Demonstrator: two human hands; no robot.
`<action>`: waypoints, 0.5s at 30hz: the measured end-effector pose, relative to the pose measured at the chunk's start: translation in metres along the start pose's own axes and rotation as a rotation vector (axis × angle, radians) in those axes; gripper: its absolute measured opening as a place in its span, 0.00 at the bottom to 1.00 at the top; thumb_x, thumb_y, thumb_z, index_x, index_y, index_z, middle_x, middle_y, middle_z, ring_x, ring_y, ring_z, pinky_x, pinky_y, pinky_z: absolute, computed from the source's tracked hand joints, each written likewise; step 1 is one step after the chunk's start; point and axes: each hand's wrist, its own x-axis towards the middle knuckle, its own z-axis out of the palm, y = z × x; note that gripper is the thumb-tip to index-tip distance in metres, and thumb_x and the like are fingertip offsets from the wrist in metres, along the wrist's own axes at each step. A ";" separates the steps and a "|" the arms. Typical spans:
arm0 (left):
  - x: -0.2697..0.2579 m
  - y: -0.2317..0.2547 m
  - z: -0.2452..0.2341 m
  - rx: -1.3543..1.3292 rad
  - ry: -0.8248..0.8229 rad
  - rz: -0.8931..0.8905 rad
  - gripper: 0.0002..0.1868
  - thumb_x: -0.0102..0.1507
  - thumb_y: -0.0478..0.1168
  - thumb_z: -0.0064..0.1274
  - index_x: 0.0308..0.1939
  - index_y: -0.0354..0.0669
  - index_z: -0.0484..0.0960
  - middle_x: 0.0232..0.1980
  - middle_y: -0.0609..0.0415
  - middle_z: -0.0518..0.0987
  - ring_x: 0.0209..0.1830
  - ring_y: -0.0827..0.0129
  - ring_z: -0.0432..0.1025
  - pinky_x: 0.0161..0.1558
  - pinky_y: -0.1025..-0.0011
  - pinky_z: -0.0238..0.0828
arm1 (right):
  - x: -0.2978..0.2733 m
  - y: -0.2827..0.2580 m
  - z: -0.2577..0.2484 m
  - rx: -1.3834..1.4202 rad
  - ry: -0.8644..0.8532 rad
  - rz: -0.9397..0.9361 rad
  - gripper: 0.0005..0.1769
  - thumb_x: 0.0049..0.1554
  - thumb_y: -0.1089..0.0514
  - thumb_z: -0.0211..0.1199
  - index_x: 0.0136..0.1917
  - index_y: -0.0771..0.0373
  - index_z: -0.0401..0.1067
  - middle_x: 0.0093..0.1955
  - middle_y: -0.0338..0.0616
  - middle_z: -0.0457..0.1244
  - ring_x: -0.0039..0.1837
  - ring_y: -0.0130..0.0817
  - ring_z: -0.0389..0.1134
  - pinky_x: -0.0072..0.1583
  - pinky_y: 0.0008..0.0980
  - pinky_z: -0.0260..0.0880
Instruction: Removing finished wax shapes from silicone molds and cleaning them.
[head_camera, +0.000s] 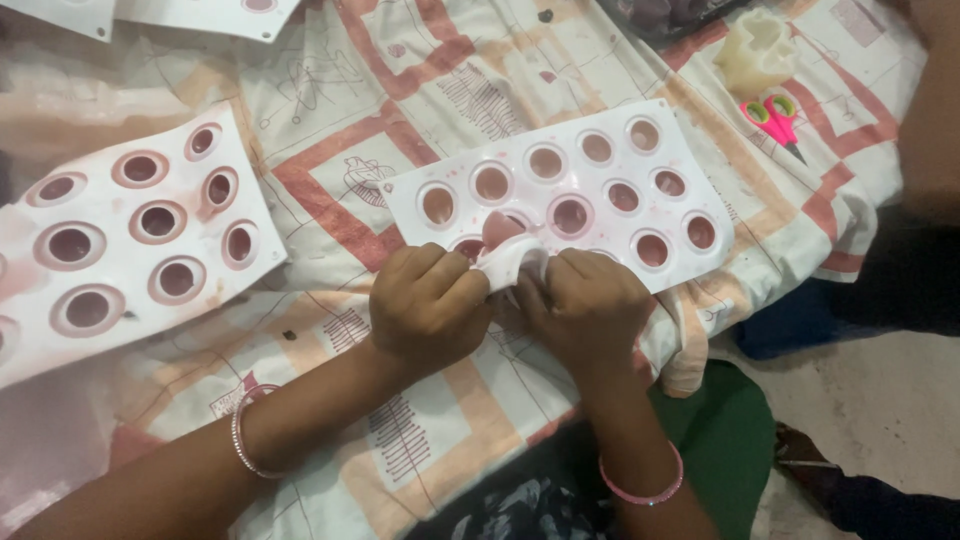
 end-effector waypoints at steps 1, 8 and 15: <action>0.001 0.001 0.001 0.000 0.013 0.002 0.12 0.53 0.35 0.61 0.31 0.43 0.71 0.35 0.54 0.73 0.35 0.61 0.69 0.37 0.62 0.64 | 0.000 0.001 -0.001 0.015 -0.008 0.011 0.21 0.50 0.54 0.72 0.28 0.60 0.62 0.29 0.44 0.56 0.33 0.44 0.61 0.36 0.42 0.58; 0.001 -0.011 -0.015 0.007 -0.079 -0.019 0.12 0.51 0.36 0.61 0.32 0.44 0.72 0.37 0.53 0.75 0.36 0.59 0.69 0.38 0.61 0.64 | 0.008 0.005 -0.002 0.100 -0.026 -0.010 0.21 0.47 0.48 0.75 0.30 0.59 0.64 0.31 0.44 0.58 0.36 0.45 0.62 0.38 0.43 0.59; 0.018 -0.047 -0.031 -0.548 -0.407 -0.143 0.22 0.61 0.56 0.56 0.39 0.38 0.78 0.40 0.49 0.75 0.40 0.56 0.69 0.41 0.60 0.64 | 0.013 0.011 -0.007 0.185 -0.167 -0.114 0.20 0.37 0.51 0.74 0.31 0.60 0.63 0.34 0.44 0.58 0.42 0.46 0.63 0.43 0.44 0.61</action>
